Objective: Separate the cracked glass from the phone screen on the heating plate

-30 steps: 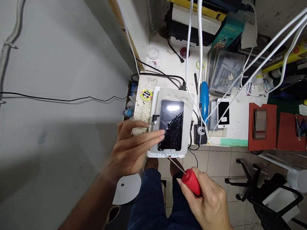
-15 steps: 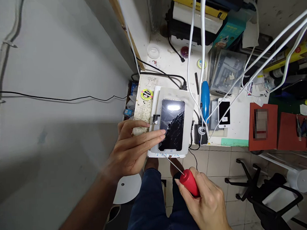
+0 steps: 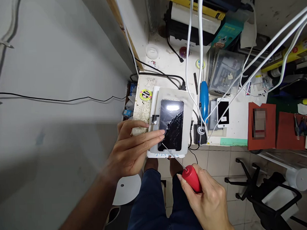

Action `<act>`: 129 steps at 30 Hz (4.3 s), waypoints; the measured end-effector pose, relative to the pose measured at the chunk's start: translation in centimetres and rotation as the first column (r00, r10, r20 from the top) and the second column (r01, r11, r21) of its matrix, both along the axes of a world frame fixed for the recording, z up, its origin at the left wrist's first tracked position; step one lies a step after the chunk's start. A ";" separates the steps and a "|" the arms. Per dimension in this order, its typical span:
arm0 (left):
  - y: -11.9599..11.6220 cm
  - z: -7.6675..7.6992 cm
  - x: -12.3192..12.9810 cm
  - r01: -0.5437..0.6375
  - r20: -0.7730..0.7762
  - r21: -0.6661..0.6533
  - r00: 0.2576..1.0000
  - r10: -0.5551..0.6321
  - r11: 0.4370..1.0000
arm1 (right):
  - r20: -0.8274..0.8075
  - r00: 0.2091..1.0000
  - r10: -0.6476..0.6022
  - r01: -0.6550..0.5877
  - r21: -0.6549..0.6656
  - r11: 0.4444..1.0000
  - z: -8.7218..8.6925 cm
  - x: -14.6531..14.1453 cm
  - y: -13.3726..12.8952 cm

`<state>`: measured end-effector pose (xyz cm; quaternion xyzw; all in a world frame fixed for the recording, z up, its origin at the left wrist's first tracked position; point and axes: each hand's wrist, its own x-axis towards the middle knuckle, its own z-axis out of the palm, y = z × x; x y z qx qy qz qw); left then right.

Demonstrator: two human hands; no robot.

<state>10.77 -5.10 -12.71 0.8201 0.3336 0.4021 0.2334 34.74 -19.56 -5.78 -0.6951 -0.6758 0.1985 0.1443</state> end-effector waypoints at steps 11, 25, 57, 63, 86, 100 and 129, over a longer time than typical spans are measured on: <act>0.1 0.0 0.0 -0.016 0.005 0.015 1.000 0.016 1.000 | -0.006 1.000 0.022 -0.022 -0.011 1.000 -0.1 -0.4 0.1; 0.1 -0.1 0.1 -0.007 0.027 0.028 1.000 0.006 1.000 | -0.042 0.998 0.042 -0.043 -0.024 0.999 -0.2 -0.3 -0.2; 0.1 -0.4 0.1 -0.003 0.030 0.003 1.000 0.002 1.000 | -0.034 0.997 0.071 -0.071 -0.006 0.997 -0.4 0.2 -0.2; 0.2 -0.1 0.1 -0.002 0.025 0.007 1.000 0.002 1.000 | -0.024 0.996 0.088 -0.089 -0.002 0.996 -0.1 0.5 -0.5; 0.2 0.0 0.0 -0.005 0.025 0.008 1.000 0.005 1.000 | 0.004 0.996 0.087 -0.087 0.005 0.996 0.0 0.5 0.7; 0.1 -0.2 0.1 -0.005 0.028 -0.006 1.000 0.005 1.000 | 0.026 0.994 0.103 -0.103 0.004 0.995 0.1 0.8 0.7; 0.3 0.0 0.1 0.010 0.026 0.003 1.000 -0.010 1.000 | 0.005 0.994 0.113 -0.113 -0.013 0.994 0.0 1.0 0.0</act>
